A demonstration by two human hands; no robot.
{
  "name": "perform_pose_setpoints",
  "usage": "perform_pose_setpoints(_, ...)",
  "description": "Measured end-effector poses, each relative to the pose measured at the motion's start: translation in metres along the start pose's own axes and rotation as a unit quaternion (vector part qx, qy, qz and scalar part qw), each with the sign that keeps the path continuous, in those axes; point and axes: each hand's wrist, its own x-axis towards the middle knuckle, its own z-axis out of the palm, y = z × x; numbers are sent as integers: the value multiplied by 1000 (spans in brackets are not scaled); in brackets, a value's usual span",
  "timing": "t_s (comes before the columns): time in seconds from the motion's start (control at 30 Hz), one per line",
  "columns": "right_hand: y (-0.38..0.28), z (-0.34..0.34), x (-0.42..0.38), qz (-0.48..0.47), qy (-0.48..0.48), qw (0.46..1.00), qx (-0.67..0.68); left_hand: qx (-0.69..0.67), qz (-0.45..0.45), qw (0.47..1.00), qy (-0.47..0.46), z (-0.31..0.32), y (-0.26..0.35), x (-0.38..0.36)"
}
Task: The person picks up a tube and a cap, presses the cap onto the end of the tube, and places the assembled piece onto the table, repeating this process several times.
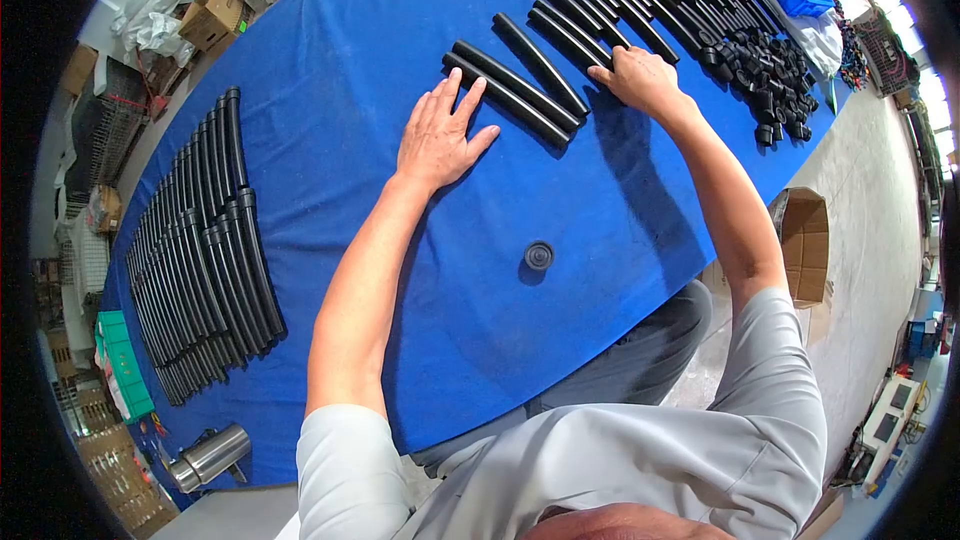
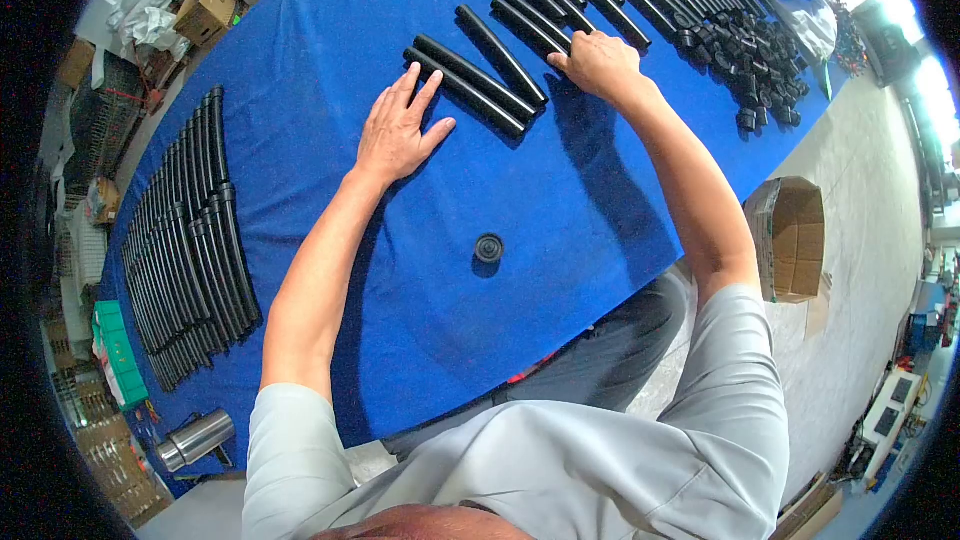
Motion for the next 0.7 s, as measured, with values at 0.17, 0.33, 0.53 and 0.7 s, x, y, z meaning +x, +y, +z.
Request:
perform_pose_setpoints(0.17, -1, -9, 1, -1, -38, 999, -20, 0, 2, 1000, -3, 1, 0, 0)
perform_pose_setpoints(0.33, 4, -7, 26, -94, 71, 993, 0, 5, -2, 1000, -12, 4, 1, 0)
perform_pose_setpoints(0.53, -35, 6, 150, -136, 160, 976, 54, 3, -7, 1000, -20, -2, 3, 1)
perform_pose_setpoints(0.7, -59, 37, 232, -87, 181, 979, 43, -16, -9, 1000, -24, -5, 2, 3)
